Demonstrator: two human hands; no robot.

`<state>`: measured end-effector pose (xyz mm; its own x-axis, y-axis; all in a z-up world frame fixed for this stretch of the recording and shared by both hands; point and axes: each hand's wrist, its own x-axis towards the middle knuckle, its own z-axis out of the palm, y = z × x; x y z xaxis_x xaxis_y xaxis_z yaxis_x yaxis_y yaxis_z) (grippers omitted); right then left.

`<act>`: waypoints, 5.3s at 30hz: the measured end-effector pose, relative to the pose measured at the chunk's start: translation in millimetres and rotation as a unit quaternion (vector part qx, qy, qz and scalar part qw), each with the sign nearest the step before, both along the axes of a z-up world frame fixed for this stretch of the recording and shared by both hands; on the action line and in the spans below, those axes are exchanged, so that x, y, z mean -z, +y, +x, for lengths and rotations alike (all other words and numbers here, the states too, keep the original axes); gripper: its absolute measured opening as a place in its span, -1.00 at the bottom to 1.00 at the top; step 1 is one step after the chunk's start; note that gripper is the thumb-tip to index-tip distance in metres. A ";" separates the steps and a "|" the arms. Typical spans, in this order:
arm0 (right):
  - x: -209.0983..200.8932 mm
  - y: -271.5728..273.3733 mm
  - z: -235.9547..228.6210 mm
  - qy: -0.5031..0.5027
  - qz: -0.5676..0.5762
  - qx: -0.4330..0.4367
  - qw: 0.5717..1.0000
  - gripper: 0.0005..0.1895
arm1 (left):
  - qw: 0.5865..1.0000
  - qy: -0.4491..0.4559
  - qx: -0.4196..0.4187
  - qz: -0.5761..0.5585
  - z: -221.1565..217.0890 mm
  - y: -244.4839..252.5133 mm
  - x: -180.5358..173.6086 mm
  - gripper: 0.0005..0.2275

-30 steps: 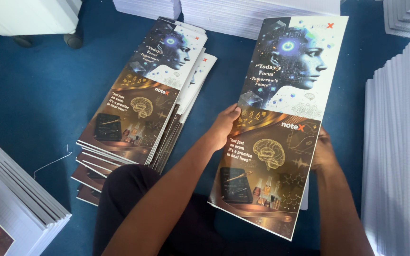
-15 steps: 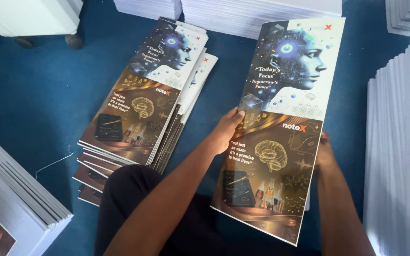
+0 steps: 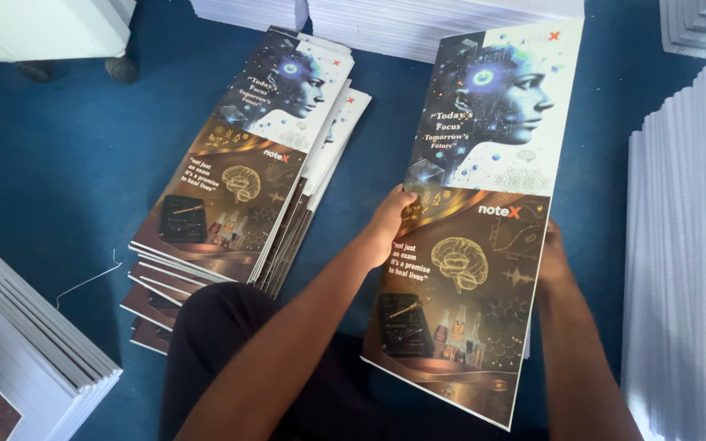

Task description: The person sits on the floor and assembles notebooks by inserting folded index pages into printed covers. They repeatedly pick up a cover, insert a folded sheet, and place the completed unit onto a growing stack.

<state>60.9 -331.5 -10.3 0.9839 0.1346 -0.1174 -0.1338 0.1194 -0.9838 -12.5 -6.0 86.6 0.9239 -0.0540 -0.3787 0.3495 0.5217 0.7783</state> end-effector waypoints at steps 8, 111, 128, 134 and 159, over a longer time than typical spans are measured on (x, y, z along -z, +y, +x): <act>4.6 4.2 19.1 -0.034 -0.035 -0.028 0.998 -0.57 | 0.997 -0.066 0.029 -0.027 -11.6 23.9 -20.1 -0.55; -143.7 652.8 -406.9 -0.128 -0.213 -0.579 0.776 -0.27 | 0.779 0.243 -0.462 0.347 -552.4 611.2 -71.3 -0.70; -224.8 641.1 -447.0 -0.294 -0.475 -0.454 0.694 -0.43 | 0.576 0.293 -0.467 0.604 -553.9 582.5 -51.1 -0.30; -217.5 631.3 -447.8 -0.311 -0.489 -0.454 0.677 -0.27 | 0.587 0.300 -0.511 0.551 -545.6 560.2 -37.0 -0.16; -206.0 612.7 -450.9 -0.369 -0.459 -0.603 0.539 0.45 | 0.581 0.312 -0.175 0.731 -589.0 322.8 -116.8 0.06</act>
<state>-390.0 281.2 195.7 0.0711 0.9464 -0.3152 0.8978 -0.1984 -0.3931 -601.5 316.9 203.4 0.4395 0.8969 -0.0502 0.8735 -0.4137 0.2566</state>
